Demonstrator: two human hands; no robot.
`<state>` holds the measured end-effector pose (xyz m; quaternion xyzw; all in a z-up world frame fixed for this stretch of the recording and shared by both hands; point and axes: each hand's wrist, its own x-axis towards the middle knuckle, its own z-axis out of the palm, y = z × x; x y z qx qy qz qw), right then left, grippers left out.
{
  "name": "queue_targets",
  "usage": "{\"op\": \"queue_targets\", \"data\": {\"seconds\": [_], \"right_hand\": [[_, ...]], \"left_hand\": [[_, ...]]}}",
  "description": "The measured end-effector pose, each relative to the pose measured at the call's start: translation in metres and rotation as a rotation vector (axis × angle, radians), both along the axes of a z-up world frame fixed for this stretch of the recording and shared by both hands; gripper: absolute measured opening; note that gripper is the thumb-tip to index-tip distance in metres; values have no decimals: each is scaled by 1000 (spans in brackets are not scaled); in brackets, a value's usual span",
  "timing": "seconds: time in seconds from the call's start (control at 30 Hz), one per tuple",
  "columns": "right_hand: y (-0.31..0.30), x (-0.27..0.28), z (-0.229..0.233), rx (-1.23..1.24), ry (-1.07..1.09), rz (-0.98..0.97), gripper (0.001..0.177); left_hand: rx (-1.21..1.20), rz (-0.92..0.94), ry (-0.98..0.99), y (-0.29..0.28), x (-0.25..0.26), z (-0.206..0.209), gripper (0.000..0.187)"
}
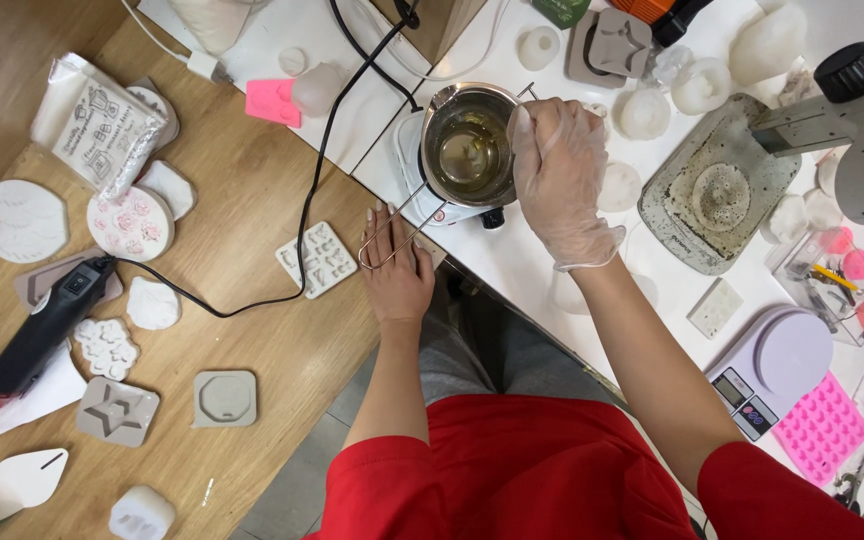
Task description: Stirring melted wax in a pot on a heating plate and checking its temperature.
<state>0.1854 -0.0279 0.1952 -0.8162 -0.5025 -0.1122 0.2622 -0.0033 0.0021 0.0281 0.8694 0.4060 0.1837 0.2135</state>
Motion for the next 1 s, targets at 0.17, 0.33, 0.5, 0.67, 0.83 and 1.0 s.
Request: {"op": "queue_targets", "data": {"seconds": [0.17,0.33,0.5,0.67,0.83,1.0], "right_hand": [[-6,7,-13,39,63,40,26],[-6,8,-18,38,56,28,25],[-7,6,-15,65,57,27,26],[-9,5,-13,89,77,-21,26],[-18,14,-33,172,268,-82,27],[-17,12,-21,212,375,-127,31]], "left_hand": [[210,61,-42,-2,3,-23,60],[205,63,-35,-1,4,-25,60],[211,59,-48,-1,4,-26,60],[206,49,-47,-2,2,-24,60],[216,46,-59,-1,2,-21,59],[223,43,-64,0,3,-22,57]]}}
